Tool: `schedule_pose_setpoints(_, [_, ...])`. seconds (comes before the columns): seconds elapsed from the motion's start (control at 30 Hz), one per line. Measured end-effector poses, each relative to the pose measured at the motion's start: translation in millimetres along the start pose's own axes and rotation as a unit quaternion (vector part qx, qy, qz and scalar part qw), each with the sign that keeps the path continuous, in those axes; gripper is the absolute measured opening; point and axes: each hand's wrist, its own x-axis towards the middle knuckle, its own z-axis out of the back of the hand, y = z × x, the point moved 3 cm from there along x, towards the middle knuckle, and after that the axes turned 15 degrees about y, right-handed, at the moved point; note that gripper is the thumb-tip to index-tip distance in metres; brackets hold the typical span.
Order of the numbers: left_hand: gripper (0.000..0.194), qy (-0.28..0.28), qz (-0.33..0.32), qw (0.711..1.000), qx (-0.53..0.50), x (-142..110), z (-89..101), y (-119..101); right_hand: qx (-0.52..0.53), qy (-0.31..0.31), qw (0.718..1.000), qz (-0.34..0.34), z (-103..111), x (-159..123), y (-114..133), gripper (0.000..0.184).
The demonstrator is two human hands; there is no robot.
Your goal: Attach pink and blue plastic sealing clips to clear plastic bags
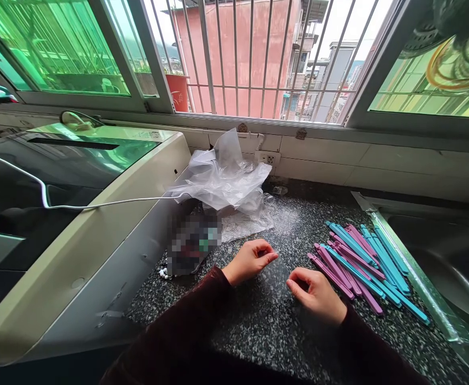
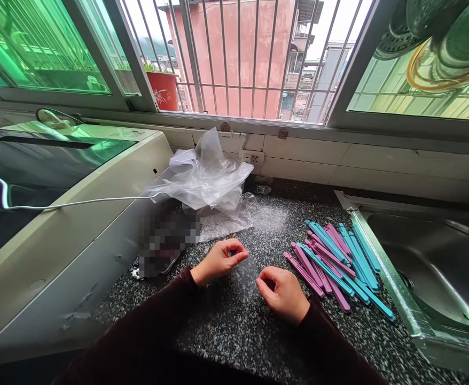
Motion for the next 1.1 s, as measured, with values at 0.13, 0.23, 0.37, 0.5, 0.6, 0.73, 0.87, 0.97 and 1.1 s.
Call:
schedule_pose_setpoints(0.13, [0.021,0.0,-0.011,0.999,0.033,-1,-0.8,-3,-0.009,0.026,0.999,0.021,-3,0,1,0.025])
schedule_pose_setpoints(0.23, [0.022,0.015,-0.026,0.998,0.048,-2,-2.1,-7,0.007,0.03,1.0,0.004,-2,0,0,0.022])
schedule_pose_setpoints(0.37, [0.022,0.059,-0.05,0.997,0.029,-3,-7.5,-13,0.047,0.01,0.999,-0.019,0,0,-2,0.022])
schedule_pose_setpoints(0.5, [0.019,0.072,-0.053,0.996,0.018,-4,-10.5,-15,0.057,-0.005,0.998,-0.007,0,1,-5,0.025])
schedule_pose_setpoints(0.6, [0.018,0.051,-0.032,0.998,0.003,-4,-6.7,-13,0.065,-0.035,0.997,-0.014,3,0,-8,0.024])
schedule_pose_setpoints(0.73, [0.016,0.021,-0.025,0.999,-0.004,-3,-0.1,-12,0.073,-0.039,0.996,-0.024,7,-1,-10,0.024])
schedule_pose_setpoints(0.87, [0.016,0.048,-0.035,0.998,-0.006,-3,-2.6,-13,0.103,-0.06,0.993,-0.025,7,-1,-11,0.022])
schedule_pose_setpoints(0.97, [0.016,0.078,-0.042,0.996,0.001,-3,-6.8,-14,0.129,-0.093,0.987,-0.017,7,-2,-12,0.023])
schedule_pose_setpoints(1.1, [0.015,0.089,-0.032,0.996,-0.01,-4,-7.1,-15,0.129,-0.102,0.986,-0.008,7,-2,-11,0.024])
